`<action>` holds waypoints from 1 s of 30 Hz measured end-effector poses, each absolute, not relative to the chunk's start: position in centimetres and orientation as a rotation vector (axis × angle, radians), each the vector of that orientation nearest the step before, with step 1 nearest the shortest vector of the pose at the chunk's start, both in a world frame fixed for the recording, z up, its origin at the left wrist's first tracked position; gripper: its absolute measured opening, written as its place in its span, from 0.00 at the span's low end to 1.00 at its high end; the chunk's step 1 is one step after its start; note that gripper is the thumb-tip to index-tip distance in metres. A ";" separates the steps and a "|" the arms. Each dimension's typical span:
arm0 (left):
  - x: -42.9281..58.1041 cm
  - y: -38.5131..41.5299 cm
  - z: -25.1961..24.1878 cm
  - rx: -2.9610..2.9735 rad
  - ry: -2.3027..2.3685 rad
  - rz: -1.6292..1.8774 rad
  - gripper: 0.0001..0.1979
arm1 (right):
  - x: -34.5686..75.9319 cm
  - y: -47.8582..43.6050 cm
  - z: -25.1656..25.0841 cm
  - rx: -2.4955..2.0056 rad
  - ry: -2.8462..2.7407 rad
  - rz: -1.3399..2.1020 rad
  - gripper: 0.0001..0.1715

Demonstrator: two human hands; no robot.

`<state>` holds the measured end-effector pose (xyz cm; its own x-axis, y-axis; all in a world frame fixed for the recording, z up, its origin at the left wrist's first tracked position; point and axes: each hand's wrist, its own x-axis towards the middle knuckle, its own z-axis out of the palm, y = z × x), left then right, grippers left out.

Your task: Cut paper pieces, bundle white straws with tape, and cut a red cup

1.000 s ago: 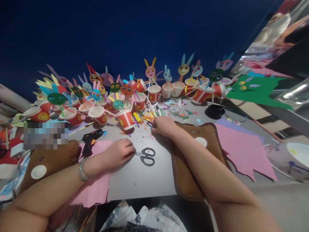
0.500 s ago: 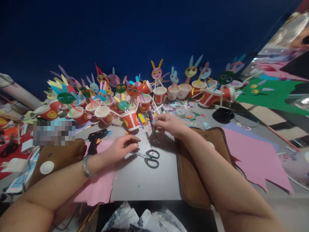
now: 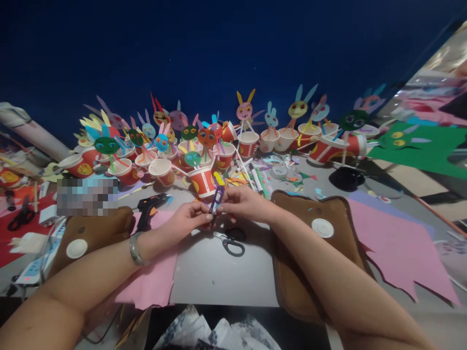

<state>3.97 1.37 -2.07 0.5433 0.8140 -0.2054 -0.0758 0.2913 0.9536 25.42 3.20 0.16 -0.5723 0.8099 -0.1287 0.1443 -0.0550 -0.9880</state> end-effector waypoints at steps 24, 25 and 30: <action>3.7 1.3 -2.6 1.624 0.901 0.741 0.06 | 26.3 2.5 1.8 -1.137 -2.199 1.123 0.21; 3.6 1.1 -2.5 1.682 0.888 0.720 0.06 | 26.3 2.2 2.0 -1.123 -2.260 1.157 0.19; 3.3 0.8 -2.5 1.898 0.823 0.587 0.07 | 26.4 1.3 2.8 -1.082 -2.444 1.287 0.15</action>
